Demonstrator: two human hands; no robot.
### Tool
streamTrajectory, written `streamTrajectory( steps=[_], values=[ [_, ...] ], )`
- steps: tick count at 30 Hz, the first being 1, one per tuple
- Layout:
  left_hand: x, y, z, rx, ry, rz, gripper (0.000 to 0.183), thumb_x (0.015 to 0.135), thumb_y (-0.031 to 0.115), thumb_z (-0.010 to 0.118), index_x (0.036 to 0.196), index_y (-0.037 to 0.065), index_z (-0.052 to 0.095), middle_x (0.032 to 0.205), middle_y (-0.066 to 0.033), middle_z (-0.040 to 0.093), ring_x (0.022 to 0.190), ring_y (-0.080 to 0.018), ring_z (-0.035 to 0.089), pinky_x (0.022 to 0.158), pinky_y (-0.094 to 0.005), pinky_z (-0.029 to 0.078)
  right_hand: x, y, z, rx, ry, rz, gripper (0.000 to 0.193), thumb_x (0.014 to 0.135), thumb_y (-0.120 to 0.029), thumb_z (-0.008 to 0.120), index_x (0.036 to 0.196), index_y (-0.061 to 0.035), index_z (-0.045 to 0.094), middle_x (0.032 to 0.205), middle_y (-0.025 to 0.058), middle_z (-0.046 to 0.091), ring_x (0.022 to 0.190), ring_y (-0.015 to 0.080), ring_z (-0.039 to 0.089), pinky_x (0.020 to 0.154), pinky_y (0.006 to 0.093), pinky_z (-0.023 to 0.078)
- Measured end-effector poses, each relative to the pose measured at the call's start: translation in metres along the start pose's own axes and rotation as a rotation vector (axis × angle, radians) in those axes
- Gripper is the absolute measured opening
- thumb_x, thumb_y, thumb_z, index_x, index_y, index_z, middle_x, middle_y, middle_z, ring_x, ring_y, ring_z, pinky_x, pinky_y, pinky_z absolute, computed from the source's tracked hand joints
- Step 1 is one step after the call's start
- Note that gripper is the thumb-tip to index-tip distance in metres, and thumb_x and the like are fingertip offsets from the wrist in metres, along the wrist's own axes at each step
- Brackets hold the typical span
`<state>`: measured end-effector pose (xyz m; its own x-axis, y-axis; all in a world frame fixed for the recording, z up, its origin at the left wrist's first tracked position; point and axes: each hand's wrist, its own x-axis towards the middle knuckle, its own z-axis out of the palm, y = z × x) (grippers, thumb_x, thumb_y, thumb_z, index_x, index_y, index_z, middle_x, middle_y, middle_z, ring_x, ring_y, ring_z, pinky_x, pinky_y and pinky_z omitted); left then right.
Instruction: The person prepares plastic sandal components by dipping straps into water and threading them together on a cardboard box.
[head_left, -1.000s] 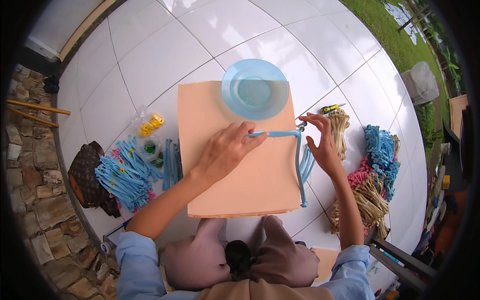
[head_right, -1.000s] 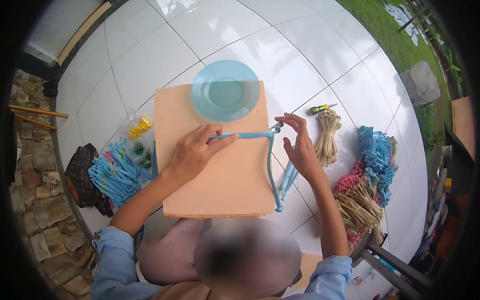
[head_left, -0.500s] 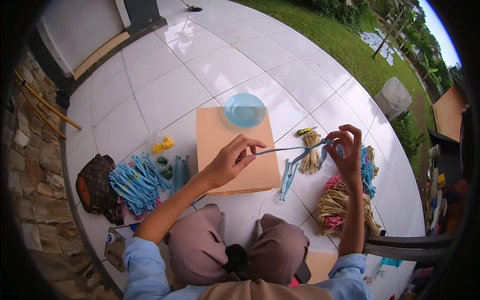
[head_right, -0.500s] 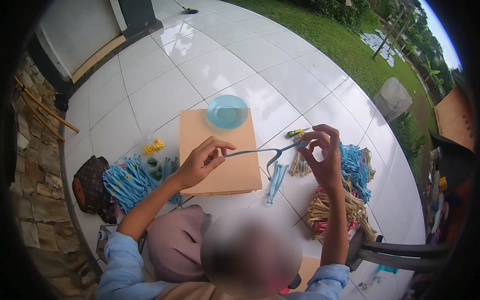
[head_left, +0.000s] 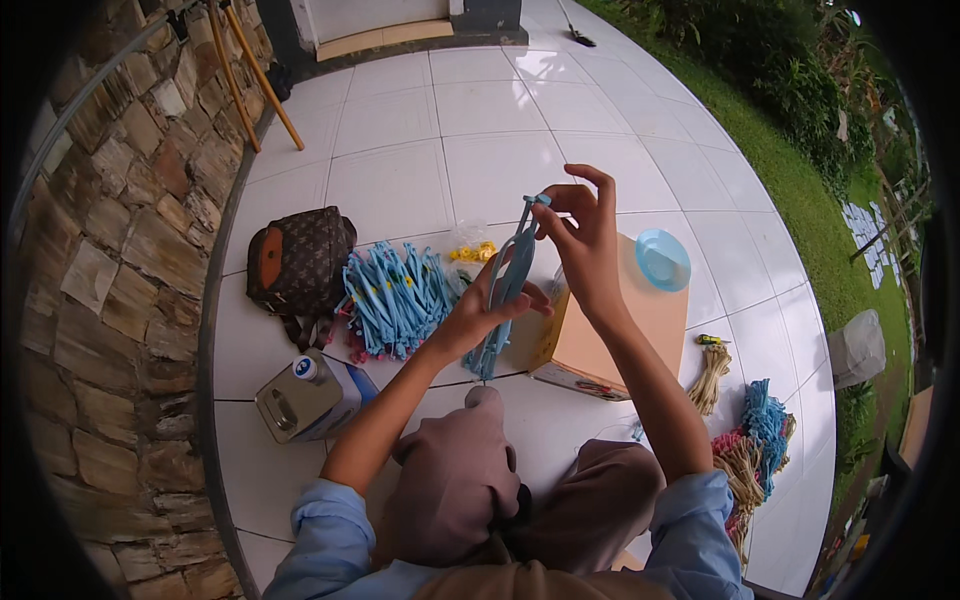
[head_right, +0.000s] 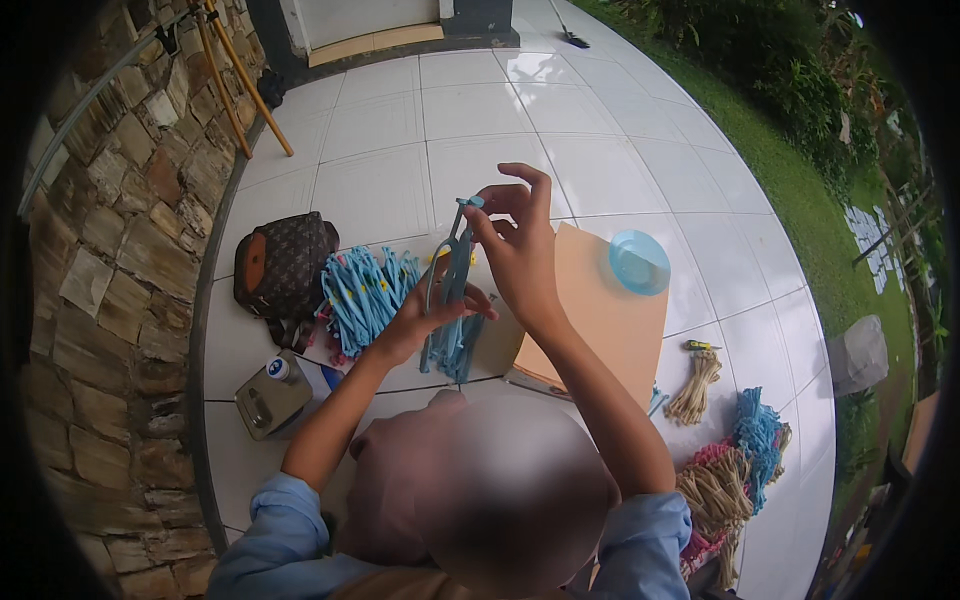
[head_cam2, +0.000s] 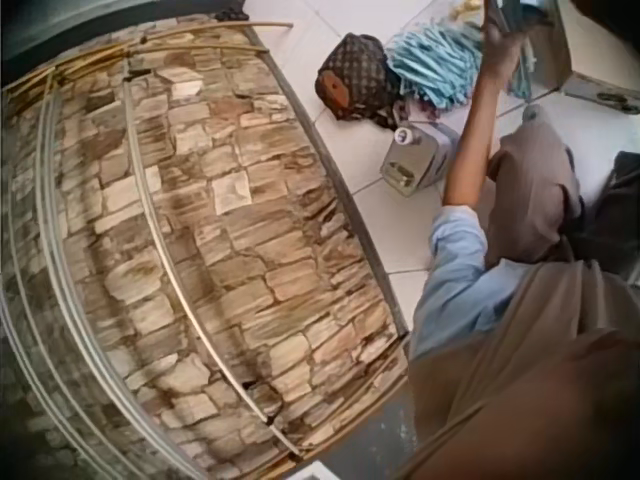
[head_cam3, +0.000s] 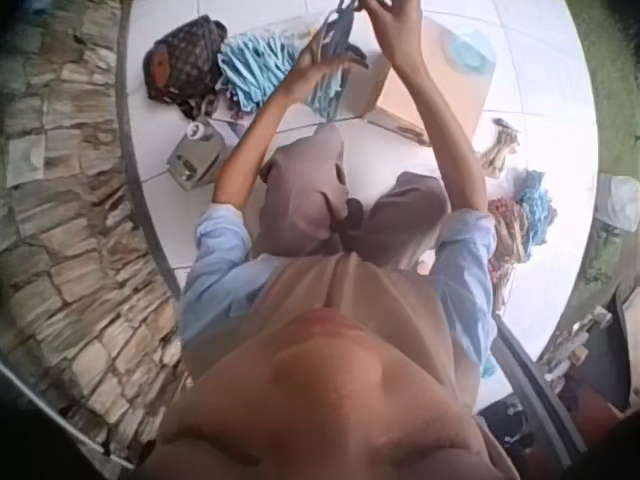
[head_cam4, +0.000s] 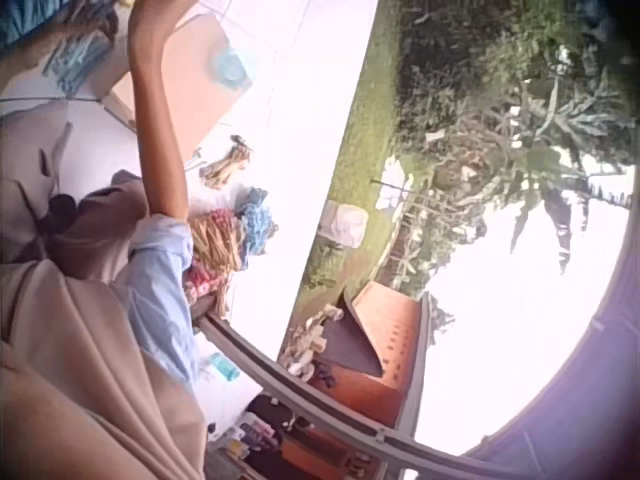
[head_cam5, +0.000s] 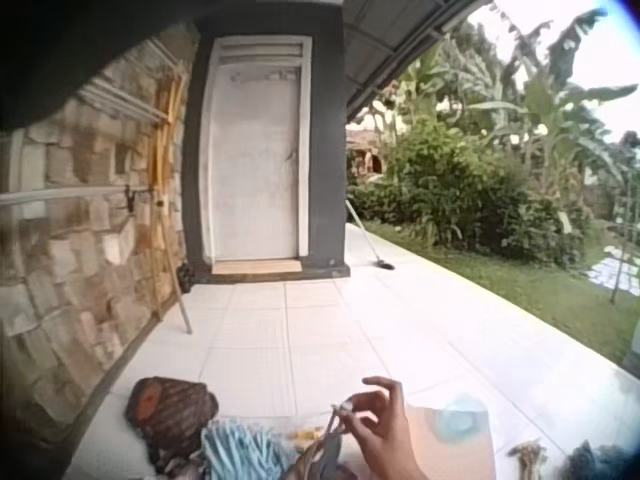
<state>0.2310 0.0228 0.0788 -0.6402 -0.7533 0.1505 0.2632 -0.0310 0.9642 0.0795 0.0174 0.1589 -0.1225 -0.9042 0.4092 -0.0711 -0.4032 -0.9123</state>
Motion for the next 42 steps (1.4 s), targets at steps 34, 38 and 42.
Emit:
streamTrajectory(
  steps=[34, 38, 42],
  values=[
    [0.099, -0.018, 0.050, 0.333, 0.150, 0.183, 0.020, 0.093, 0.014, 0.047, 0.108, 0.004, 0.056, 0.111, -0.0054, 0.057, 0.105, -0.0145, 0.053, 0.088, -0.0297, 0.042, -0.069, -0.007, -0.147, 0.085, 0.259, 0.205, 0.029, 0.090, -0.010, 0.048, 0.117, 0.0001, 0.047, 0.096, 0.0094, 0.059, 0.093, 0.0178, 0.059, 0.092, 0.0334, 0.044],
    [0.117, -0.051, 0.131, 0.523, -0.195, 0.191, 0.018, 0.091, 0.013, 0.048, 0.104, 0.005, 0.058, 0.104, -0.0060, 0.058, 0.101, -0.0171, 0.055, 0.087, -0.0319, 0.043, -0.152, 0.017, -0.246, -0.158, 0.658, 0.224, 0.025, 0.091, -0.011, 0.048, 0.114, -0.0010, 0.050, 0.094, 0.0083, 0.060, 0.089, 0.0145, 0.059, 0.086, 0.0292, 0.046],
    [0.104, -0.113, 0.220, 0.649, -0.598, 0.272, 0.014, 0.085, 0.007, 0.052, 0.098, 0.005, 0.058, 0.095, -0.0093, 0.055, 0.094, -0.0247, 0.053, 0.083, -0.0356, 0.044, -0.257, 0.109, -0.302, -0.193, 0.894, 0.482, 0.023, 0.088, -0.004, 0.046, 0.110, -0.0016, 0.052, 0.093, 0.0099, 0.061, 0.086, 0.0153, 0.059, 0.080, 0.0285, 0.047]
  ],
)
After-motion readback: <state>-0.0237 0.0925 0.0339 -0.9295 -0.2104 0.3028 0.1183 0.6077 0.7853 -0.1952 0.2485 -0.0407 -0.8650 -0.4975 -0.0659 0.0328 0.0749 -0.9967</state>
